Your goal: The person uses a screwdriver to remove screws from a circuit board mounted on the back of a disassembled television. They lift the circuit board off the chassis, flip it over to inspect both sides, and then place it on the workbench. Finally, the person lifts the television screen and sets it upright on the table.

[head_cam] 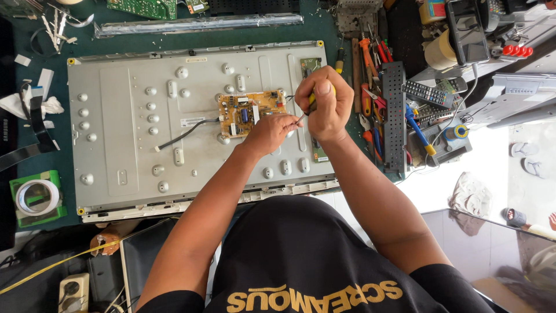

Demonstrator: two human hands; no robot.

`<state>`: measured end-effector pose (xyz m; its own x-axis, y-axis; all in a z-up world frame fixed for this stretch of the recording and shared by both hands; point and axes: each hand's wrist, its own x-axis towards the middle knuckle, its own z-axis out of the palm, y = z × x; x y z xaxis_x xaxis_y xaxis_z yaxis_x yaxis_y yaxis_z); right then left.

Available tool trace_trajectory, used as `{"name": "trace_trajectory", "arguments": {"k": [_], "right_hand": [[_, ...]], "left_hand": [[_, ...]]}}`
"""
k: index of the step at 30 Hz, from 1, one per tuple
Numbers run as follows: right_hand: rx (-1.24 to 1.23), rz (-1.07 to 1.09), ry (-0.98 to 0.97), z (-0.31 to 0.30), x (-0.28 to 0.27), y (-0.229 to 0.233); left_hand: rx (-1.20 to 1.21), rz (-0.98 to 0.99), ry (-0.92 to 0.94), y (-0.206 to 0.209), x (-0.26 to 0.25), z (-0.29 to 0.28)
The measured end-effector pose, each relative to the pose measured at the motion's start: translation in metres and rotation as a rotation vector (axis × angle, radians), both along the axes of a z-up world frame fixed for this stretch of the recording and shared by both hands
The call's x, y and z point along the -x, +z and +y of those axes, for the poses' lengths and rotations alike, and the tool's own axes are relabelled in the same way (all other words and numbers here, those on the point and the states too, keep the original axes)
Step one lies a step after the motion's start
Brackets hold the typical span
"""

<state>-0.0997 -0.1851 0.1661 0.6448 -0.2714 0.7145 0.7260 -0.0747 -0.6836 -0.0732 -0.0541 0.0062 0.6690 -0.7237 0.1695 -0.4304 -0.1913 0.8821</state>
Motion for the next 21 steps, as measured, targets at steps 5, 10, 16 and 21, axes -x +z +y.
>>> {"name": "trace_trajectory", "arguments": {"k": [5,10,16,21], "right_hand": [[-0.04,0.013,0.054,-0.004,0.005,0.012],[-0.06,-0.009,0.091,-0.003,0.002,0.007],[-0.051,-0.011,0.1,-0.004,0.0,0.001],[0.031,0.128,0.038,0.0,0.012,0.02]], "left_hand": [[-0.017,0.022,0.001,-0.001,0.003,0.0],[0.007,-0.053,0.041,0.012,0.002,0.005],[0.001,-0.063,0.06,0.004,0.0,0.003],[-0.049,-0.099,0.076,-0.001,0.002,0.002]]}}
